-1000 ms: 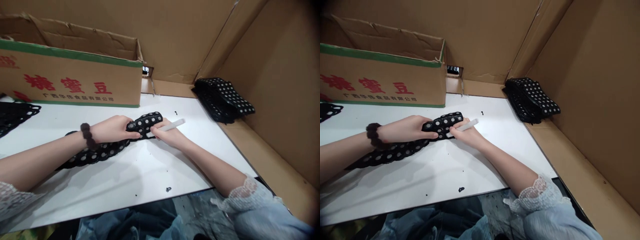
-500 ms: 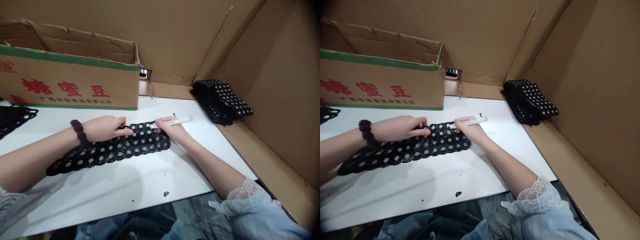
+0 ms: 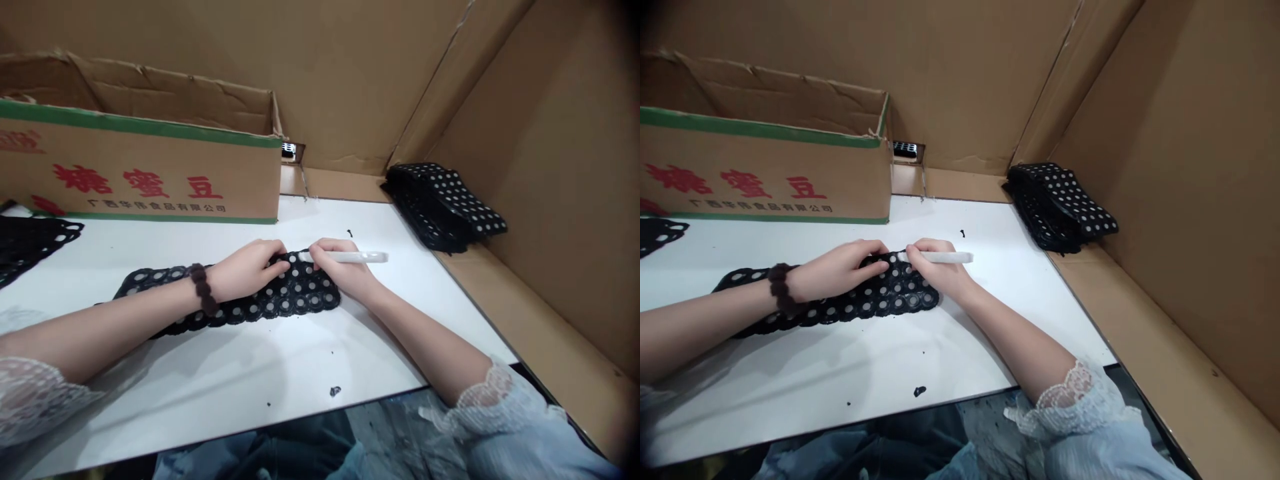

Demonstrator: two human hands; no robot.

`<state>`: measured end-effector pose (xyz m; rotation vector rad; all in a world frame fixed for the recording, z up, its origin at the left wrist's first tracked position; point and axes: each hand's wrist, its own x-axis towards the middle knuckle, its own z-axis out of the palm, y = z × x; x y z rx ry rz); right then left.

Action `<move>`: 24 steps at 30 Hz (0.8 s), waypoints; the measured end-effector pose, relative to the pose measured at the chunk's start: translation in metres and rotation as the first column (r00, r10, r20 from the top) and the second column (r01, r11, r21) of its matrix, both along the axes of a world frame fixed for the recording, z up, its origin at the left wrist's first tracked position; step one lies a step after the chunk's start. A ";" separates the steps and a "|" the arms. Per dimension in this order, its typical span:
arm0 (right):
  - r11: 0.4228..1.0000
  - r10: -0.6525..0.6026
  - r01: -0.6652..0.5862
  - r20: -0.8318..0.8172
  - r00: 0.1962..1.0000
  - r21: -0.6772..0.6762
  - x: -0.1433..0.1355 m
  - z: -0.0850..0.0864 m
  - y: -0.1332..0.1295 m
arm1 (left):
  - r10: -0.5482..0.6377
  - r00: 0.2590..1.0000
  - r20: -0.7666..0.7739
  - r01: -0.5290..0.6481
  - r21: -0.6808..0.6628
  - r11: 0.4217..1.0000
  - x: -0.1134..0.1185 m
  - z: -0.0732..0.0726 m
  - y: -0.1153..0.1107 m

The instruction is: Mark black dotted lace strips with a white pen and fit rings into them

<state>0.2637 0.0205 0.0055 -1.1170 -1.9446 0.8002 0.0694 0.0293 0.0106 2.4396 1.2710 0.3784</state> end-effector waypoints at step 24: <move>0.969 -0.061 0.039 -0.085 0.994 -0.243 -0.001 -0.012 0.005 | 0.202 0.896 0.396 0.021 -0.491 0.871 0.007 -0.004 0.003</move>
